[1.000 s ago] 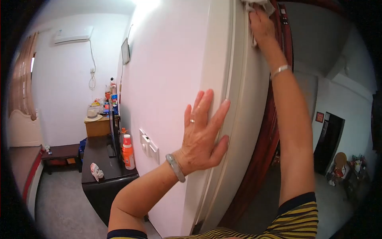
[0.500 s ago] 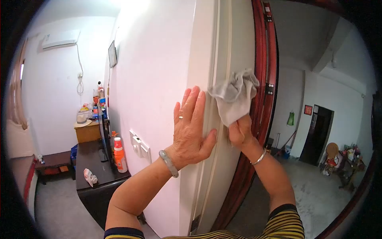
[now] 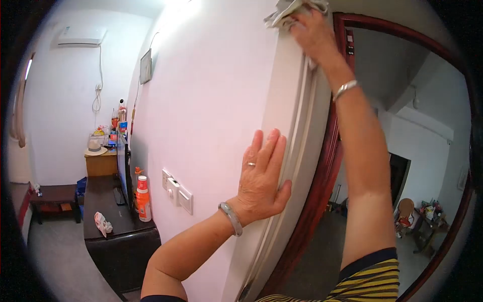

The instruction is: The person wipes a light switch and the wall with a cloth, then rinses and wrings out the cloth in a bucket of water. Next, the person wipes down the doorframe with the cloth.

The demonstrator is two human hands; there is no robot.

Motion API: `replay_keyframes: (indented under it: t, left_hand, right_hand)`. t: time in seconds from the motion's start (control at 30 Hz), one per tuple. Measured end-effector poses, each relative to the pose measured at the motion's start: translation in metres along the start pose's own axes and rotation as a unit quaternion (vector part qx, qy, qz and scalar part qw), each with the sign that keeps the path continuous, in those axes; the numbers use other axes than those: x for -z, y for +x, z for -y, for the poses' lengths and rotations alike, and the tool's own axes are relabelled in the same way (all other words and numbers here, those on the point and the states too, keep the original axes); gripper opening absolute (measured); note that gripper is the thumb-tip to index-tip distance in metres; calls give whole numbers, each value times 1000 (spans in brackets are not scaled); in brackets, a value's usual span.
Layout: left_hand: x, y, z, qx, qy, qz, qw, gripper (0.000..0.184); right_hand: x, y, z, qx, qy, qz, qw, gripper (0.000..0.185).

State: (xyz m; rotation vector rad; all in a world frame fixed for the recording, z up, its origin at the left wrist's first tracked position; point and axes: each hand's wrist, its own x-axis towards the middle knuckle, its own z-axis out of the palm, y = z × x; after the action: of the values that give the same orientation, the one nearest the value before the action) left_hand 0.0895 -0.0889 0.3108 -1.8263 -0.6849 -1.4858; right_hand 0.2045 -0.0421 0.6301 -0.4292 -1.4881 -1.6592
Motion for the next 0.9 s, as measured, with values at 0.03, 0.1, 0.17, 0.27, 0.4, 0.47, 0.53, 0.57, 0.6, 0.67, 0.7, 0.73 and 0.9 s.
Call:
replay_keyframes:
  t: [0.03, 0.1, 0.17, 0.27, 0.4, 0.47, 0.53, 0.57, 0.6, 0.67, 0.7, 0.73, 0.9]
  left_hand:
    - [1, 0, -1, 7, -14, -2, 1000, 79]
    - [1, -1, 0, 9, -28, -9, 1000, 79]
    - [1, 1, 0, 9, -37, -7, 999, 79]
    - [3, 2, 0, 16, -38, 7, 999, 80]
    - [3, 3, -1, 22, -26, 17, 999, 82]
    - [4, 4, -1, 23, -22, 15, 999, 82]
    - [3, 1, -1, 23, -17, 13, 1000, 82]
    - [2, 1, 0, 21, -12, 12, 1000, 83]
    - [2, 0, -1, 18, -6, 11, 1000, 83]
    - [0, 0, 0, 8, -14, -3, 1000, 83]
    - [-3, -1, 1, 1, -25, -9, 1000, 83]
    - [-3, 0, 2, -4, -34, -17, 999, 83]
    - [-4, 1, -1, -6, -35, -14, 999, 81]
  right_hand:
    - [-14, 20, -20, 6, -36, 5, 999, 46]
    - [-35, 53, -43, 20, -109, 15, 994, 46]
    - [-18, 74, -36, -192, 94, 32, 976, 46]
    - [6, 113, -24, -352, 198, 43, 914, 46]
    - [17, 102, -20, -274, 169, 87, 943, 48]
    - [25, 82, -11, -200, 94, 100, 970, 45]
    - [20, 55, -4, -140, 62, 106, 983, 44]
    - [23, 39, 0, -52, 77, 73, 993, 38]
    - [29, 21, 8, 37, 91, 39, 994, 33]
    - [37, -22, 29, 25, 134, 46, 990, 21]
    - [50, -45, 41, 34, 189, 53, 980, 22]
    - [62, -58, 50, 56, 175, 18, 983, 23]
    - [61, -48, 48, -3, 168, 40, 985, 30]
